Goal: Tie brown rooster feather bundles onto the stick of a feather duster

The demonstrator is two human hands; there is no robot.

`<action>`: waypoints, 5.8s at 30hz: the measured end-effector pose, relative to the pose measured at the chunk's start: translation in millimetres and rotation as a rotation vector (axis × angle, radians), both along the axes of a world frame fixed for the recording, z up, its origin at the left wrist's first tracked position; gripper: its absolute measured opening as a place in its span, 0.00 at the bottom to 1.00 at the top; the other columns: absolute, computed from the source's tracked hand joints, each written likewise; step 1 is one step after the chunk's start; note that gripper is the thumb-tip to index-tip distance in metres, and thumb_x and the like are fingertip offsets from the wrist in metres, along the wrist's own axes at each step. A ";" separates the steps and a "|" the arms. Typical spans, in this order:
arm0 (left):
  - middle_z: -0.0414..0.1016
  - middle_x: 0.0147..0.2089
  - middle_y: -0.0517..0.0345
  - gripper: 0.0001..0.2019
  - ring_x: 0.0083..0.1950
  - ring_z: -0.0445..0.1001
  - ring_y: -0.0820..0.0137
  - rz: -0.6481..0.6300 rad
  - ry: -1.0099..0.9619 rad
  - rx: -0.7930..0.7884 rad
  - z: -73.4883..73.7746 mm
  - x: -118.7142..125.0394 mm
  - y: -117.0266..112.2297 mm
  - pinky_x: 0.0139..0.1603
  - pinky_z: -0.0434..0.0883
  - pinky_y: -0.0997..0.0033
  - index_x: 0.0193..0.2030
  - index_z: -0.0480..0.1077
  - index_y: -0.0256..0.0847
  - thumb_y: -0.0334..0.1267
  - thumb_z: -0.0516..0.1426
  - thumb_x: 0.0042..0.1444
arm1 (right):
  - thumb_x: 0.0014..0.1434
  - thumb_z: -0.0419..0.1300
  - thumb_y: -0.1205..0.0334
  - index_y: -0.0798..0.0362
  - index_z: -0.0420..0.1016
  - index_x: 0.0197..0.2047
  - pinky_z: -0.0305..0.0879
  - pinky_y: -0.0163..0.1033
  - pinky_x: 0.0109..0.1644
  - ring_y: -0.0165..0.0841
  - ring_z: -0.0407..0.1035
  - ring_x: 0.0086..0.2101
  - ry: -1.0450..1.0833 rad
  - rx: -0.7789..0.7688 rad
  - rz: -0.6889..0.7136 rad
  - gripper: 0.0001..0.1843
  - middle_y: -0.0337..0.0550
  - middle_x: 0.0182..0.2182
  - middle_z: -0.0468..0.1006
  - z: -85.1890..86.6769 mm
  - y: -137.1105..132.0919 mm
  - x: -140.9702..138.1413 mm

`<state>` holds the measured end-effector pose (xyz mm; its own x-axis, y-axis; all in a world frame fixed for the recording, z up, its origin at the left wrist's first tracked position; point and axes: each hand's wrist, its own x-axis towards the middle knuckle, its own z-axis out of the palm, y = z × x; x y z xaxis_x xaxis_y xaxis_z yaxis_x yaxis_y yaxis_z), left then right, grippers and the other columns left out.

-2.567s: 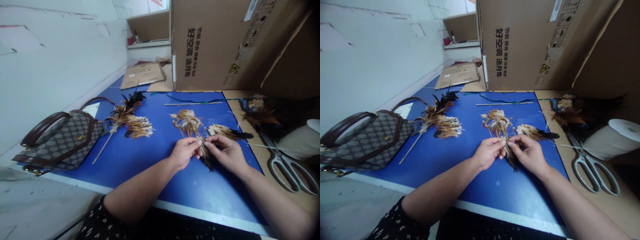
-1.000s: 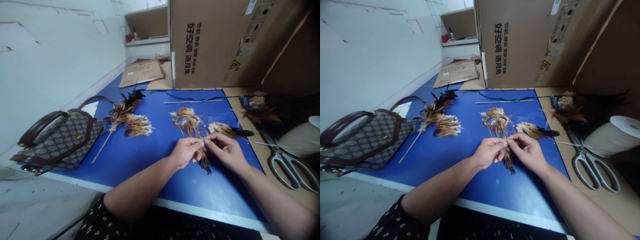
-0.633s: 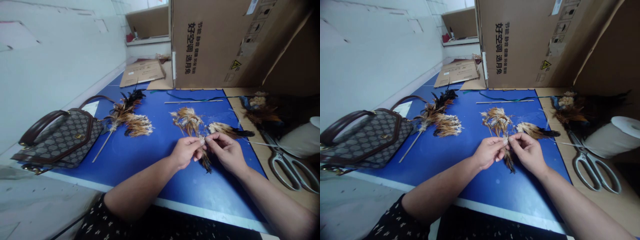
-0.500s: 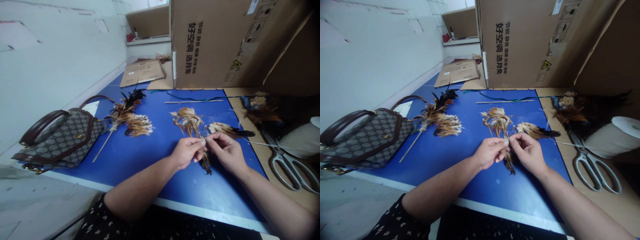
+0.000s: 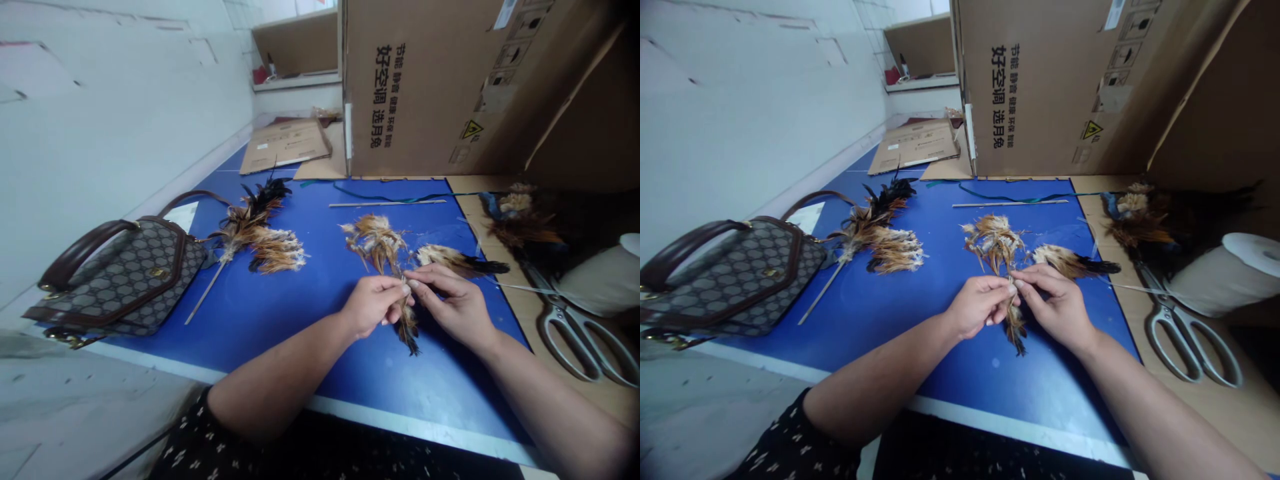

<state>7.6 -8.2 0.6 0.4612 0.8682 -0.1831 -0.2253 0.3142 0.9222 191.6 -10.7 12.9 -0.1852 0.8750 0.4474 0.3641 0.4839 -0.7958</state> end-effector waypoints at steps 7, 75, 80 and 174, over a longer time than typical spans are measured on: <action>0.70 0.22 0.60 0.18 0.16 0.59 0.82 -0.010 0.036 0.039 -1.9 -1.1 1.4 0.18 0.50 0.76 0.33 0.77 0.32 0.49 0.64 0.58 | 0.66 0.65 0.56 0.44 0.86 0.50 0.76 0.49 0.52 0.41 0.77 0.44 -0.024 0.014 0.077 0.12 0.49 0.43 0.83 4.7 -0.3 5.7; 0.70 0.30 0.60 0.04 0.20 0.55 0.86 0.617 -0.408 0.012 42.0 -53.9 41.2 0.20 0.54 0.84 0.37 0.74 0.32 0.31 0.62 0.62 | 0.72 0.54 0.43 0.50 0.70 0.34 0.54 0.36 0.25 0.28 0.56 0.19 0.237 -0.346 0.010 0.22 0.33 0.18 0.64 -11.6 7.1 15.3; 0.69 0.30 0.62 0.04 0.19 0.54 0.86 0.598 -0.366 -0.037 39.4 -53.0 41.5 0.19 0.52 0.84 0.38 0.74 0.32 0.32 0.62 0.63 | 0.71 0.59 0.55 0.50 0.80 0.45 0.71 0.45 0.45 0.39 0.75 0.37 -0.184 0.058 -0.026 0.10 0.46 0.37 0.82 -15.1 21.2 27.1; 0.75 0.31 0.54 0.18 0.24 0.63 0.81 0.464 -0.277 0.077 16.6 -23.7 29.7 0.24 0.55 0.75 0.40 0.79 0.30 0.44 0.72 0.50 | 0.67 0.61 0.49 0.51 0.82 0.48 0.78 0.50 0.50 0.44 0.80 0.42 -0.129 -0.151 -0.083 0.16 0.50 0.45 0.85 2.0 24.5 51.0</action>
<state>-16.1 21.5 17.1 0.0486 0.9981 -0.0366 -0.5623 0.0576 0.8249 242.6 13.8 14.9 -0.1565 0.9449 0.2874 0.5014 0.3268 -0.8011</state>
